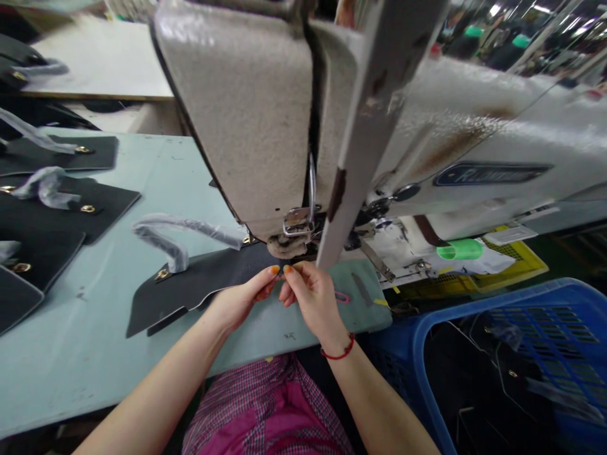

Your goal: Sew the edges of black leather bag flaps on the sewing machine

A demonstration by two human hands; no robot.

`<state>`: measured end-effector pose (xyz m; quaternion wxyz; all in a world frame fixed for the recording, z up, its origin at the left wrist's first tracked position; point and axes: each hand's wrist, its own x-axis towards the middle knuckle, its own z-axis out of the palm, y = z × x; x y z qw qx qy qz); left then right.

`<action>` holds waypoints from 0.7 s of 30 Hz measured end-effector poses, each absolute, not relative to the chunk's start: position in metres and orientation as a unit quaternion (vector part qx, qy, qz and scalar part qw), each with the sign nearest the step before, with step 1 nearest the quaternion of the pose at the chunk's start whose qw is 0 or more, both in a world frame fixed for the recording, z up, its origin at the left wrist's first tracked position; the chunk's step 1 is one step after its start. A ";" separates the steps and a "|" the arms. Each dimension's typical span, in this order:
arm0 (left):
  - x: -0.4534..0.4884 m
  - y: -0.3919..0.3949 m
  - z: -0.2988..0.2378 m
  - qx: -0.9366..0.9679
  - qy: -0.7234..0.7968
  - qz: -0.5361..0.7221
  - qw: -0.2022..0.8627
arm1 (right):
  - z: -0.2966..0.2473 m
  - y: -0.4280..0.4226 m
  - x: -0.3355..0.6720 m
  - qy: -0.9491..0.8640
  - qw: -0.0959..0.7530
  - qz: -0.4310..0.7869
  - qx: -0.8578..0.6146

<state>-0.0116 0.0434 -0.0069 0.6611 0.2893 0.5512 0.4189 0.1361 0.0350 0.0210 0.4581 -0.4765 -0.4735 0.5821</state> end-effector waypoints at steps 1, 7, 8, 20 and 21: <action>-0.011 0.044 -0.006 0.278 0.548 0.410 0.674 | 0.022 0.035 0.136 -0.472 0.460 0.581 -0.478; -0.006 0.048 -0.001 0.254 0.544 0.410 0.687 | 0.022 0.036 0.135 -0.473 0.462 0.574 -0.483; -0.005 0.049 0.000 0.253 0.539 0.415 0.688 | 0.022 0.036 0.135 -0.473 0.462 0.573 -0.484; -0.007 0.064 -0.003 0.283 0.500 0.459 0.677 | 0.017 0.036 0.128 -0.441 0.469 0.580 -0.500; -0.007 0.065 -0.003 0.279 0.504 0.461 0.675 | 0.016 0.033 0.128 -0.439 0.468 0.584 -0.497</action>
